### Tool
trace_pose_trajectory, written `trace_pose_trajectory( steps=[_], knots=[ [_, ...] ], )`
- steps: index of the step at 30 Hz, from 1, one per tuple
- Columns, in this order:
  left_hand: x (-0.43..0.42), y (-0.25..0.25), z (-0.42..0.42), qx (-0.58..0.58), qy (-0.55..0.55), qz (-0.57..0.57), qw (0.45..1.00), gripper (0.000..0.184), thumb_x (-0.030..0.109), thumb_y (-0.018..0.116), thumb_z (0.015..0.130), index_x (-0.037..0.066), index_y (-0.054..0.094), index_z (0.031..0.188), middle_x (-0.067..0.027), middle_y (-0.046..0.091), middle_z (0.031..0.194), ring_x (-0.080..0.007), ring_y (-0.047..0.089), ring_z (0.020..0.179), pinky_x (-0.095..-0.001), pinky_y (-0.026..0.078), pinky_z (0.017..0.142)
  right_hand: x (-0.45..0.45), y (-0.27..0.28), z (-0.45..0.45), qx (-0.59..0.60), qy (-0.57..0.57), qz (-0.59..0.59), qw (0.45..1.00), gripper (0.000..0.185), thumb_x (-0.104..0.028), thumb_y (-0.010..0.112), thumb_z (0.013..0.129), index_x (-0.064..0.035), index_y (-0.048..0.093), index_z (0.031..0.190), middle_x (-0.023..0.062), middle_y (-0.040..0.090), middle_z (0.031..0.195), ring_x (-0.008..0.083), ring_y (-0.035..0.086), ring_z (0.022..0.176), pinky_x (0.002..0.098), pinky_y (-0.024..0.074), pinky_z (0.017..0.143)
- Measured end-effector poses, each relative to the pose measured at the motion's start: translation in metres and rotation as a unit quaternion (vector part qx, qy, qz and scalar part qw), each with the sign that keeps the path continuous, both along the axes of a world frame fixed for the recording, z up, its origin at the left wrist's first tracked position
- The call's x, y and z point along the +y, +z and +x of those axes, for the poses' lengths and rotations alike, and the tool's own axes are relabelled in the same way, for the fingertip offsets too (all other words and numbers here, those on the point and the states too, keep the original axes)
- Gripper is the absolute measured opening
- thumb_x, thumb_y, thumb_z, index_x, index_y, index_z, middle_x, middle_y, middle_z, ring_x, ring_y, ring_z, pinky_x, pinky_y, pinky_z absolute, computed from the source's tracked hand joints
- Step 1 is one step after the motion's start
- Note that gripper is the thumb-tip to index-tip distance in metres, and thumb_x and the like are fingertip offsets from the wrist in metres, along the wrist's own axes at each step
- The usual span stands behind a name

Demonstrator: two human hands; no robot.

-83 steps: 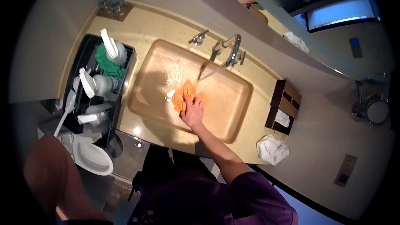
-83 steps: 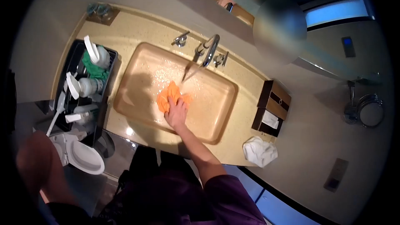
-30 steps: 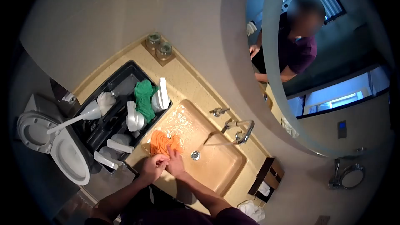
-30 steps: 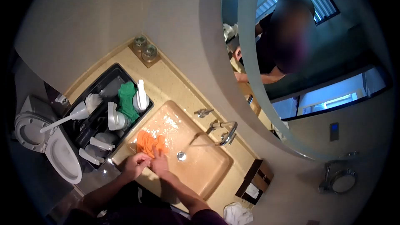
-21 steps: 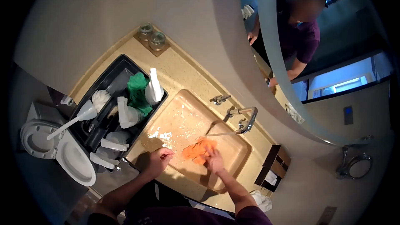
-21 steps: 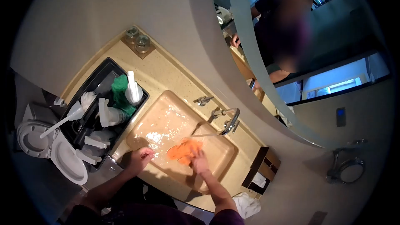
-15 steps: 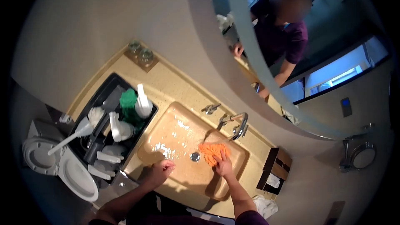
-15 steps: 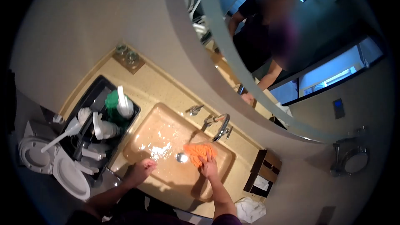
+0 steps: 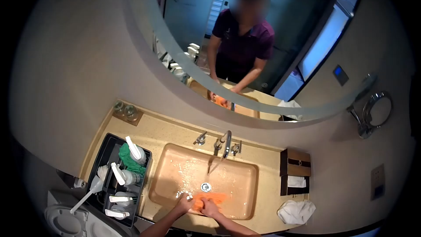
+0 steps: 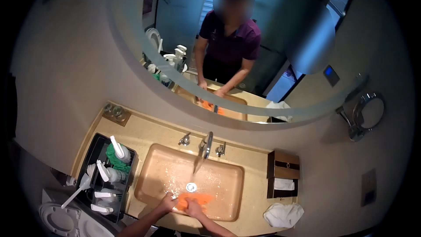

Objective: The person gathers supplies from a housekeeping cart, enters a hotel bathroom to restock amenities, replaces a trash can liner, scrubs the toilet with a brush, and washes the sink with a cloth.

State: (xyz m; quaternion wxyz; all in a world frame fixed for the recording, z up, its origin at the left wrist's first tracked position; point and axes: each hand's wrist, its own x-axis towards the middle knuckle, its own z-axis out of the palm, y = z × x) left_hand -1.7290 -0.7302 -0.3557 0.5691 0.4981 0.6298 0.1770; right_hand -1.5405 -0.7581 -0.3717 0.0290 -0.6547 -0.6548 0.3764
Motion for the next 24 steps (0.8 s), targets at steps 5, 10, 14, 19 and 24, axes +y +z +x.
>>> trace_pose_trajectory(
  steps=[5,10,14,19,24],
  knots=[
    [0.021,-0.037,0.015,-0.098,0.152,-0.166,0.969,0.065,0.038,0.072,0.088,0.001,0.044,0.134,-0.0166,0.061,0.119,-0.0291,0.069,0.094,-0.0368,0.061,0.055,0.02,0.036,-0.03,0.215,-0.107,0.008,0.971,0.044,-0.017,0.079,0.081,-0.0072,0.065,0.122,0.0144,0.072,0.101,0.0279,0.067,0.105,0.0365,0.0535,0.091],
    [0.033,-0.01,0.0,-0.422,0.192,-0.31,0.83,0.018,0.016,0.062,0.093,0.009,0.061,0.11,-0.0087,0.068,0.092,-0.0241,0.068,0.079,-0.0354,0.057,0.062,0.014,0.105,0.005,0.496,-0.231,-0.09,0.832,0.033,0.007,0.069,0.086,-0.0001,0.065,0.118,0.0101,0.07,0.109,0.0153,0.066,0.103,0.0269,0.0549,0.09],
    [0.032,0.048,0.027,-0.086,-0.191,0.297,0.932,0.033,0.03,0.071,0.082,0.01,0.067,0.107,-0.0168,0.064,0.1,-0.0331,0.062,0.096,-0.04,0.052,0.083,-0.001,0.131,0.045,0.532,-0.256,-0.059,0.805,0.035,0.006,0.071,0.085,-0.0011,0.064,0.119,0.01,0.068,0.114,0.0145,0.066,0.103,0.0286,0.0556,0.09],
    [0.008,0.025,0.066,0.247,-0.321,0.242,0.882,0.047,0.034,0.074,0.078,0.013,0.068,0.12,-0.0197,0.054,0.126,-0.035,0.048,0.122,-0.0503,0.041,0.099,-0.012,0.182,0.087,0.571,-0.249,0.031,0.782,0.034,0.006,0.069,0.087,-0.0023,0.065,0.12,0.0088,0.069,0.112,0.0137,0.067,0.101,0.0273,0.0552,0.09],
    [0.038,0.024,0.08,0.122,-0.413,0.263,0.863,0.039,0.028,0.074,0.078,0.007,0.069,0.11,-0.0145,0.065,0.114,-0.0256,0.059,0.112,-0.0423,0.04,0.101,-0.022,0.206,0.121,0.538,-0.32,0.037,0.778,0.031,0.007,0.063,0.088,-0.0028,0.066,0.118,0.0079,0.069,0.116,0.0143,0.064,0.108,0.0297,0.0524,0.094]
  ],
)
